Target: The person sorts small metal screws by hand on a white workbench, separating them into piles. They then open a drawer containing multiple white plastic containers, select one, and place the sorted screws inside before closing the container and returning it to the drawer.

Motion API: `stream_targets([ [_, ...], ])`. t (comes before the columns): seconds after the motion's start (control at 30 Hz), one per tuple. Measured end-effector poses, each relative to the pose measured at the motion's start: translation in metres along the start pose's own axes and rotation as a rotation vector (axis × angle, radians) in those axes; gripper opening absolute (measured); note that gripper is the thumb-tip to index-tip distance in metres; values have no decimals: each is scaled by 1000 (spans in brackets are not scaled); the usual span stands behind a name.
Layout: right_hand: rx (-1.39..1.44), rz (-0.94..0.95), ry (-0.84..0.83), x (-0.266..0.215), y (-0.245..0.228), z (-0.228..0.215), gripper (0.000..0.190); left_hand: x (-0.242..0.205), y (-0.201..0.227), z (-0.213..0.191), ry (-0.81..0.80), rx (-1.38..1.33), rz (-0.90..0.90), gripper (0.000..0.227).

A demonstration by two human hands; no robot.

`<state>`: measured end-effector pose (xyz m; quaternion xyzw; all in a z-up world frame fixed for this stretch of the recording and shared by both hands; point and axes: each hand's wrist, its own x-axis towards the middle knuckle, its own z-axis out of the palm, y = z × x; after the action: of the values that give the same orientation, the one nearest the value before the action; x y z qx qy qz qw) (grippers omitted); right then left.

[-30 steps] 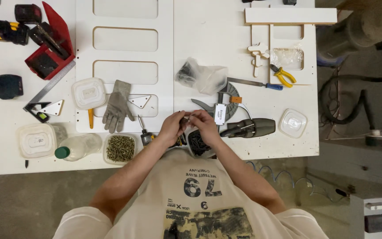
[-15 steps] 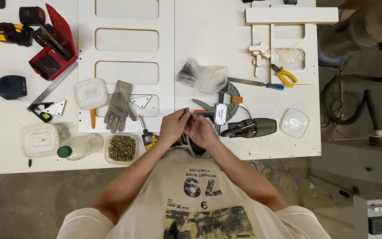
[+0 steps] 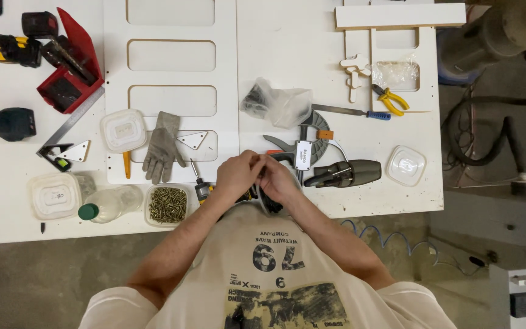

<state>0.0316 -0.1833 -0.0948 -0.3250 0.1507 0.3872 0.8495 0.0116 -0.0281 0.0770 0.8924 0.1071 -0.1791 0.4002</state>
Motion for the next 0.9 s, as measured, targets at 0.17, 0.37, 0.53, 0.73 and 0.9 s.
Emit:
stream_targets([
  [0.17, 46, 54, -10, -32, -26, 54, 33, 23, -29, 15, 7, -922, -248, 33],
  [0.37, -14, 140, -33, -31, -27, 45, 44, 12, -18, 7, -44, -1170, -143, 44],
  [0.53, -77, 121, 154, -28, -39, 15, 36, 16, -42, 17, 210, -733, -68, 21],
  [0.73, -172, -22, 301, -52, -86, -10, 48, 17, -79, 123, -47, 221, 661, 13],
  [0.9, -236, -15, 315, -72, -84, -27, 50, 15, -83, 157, -225, -490, 546, 21],
])
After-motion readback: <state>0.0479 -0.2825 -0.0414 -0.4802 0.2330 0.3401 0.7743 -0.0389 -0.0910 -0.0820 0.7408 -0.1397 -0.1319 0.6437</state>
